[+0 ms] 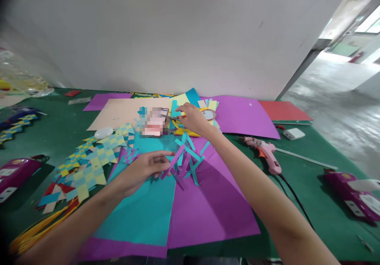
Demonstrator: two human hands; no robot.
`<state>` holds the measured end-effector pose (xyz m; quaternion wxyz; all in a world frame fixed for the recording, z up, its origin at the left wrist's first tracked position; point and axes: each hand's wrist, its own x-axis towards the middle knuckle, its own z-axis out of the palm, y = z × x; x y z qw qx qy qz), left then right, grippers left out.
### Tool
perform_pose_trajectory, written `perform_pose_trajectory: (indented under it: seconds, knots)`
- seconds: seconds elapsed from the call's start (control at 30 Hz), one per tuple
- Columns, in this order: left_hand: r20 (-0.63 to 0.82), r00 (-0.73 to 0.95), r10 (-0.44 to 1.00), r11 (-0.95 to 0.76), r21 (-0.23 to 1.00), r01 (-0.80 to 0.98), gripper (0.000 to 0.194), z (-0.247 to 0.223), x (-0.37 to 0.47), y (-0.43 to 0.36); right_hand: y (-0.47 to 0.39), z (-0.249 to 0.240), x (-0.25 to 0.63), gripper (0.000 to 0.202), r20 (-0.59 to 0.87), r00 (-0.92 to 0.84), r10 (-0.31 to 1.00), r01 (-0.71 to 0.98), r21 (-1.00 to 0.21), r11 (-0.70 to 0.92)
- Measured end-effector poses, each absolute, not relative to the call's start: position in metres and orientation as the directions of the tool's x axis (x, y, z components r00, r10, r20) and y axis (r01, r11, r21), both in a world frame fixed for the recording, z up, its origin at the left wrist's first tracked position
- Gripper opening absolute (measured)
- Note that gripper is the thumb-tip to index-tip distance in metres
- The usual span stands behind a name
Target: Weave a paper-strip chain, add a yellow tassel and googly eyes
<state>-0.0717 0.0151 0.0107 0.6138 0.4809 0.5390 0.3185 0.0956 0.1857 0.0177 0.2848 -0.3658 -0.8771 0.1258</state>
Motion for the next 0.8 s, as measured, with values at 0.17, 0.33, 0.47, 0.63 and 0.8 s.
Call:
perform_pose_trajectory:
  seconds: [0.17,0.33,0.47,0.63,0.8]
  knots:
    - [-0.457,0.278,0.845,0.496,0.863,-0.091,0.029,0.012,-0.076,0.015,0.129,0.048,0.110,0.025,0.271,-0.580,0.768,0.456,-0.673,0.582]
    - [-0.490,0.313,0.814,0.558,0.809,-0.184,0.026,0.007,-0.077,0.017,0.095,0.046,0.121,0.026,0.108,-0.711,0.695,0.371,-0.781,0.502]
    - [-0.492,0.313,0.812,0.552,0.821,-0.142,0.027,0.009,-0.075,0.016,0.097,0.038,0.123,0.024,0.047,-0.712,0.701,0.348,-0.843,0.410]
    - [-0.254,0.167,0.953,0.209,0.947,0.244,0.029,0.016,-0.075,0.015,0.105,0.039,0.129,0.014,0.055,-0.730,0.681,0.409,-0.763,0.500]
    - [0.229,0.165,0.959,-0.263,0.517,0.814,0.037,-0.006,-0.077,0.016,0.095,0.025,0.142,0.015,0.147,-0.729,0.668,0.594,-0.350,0.724]
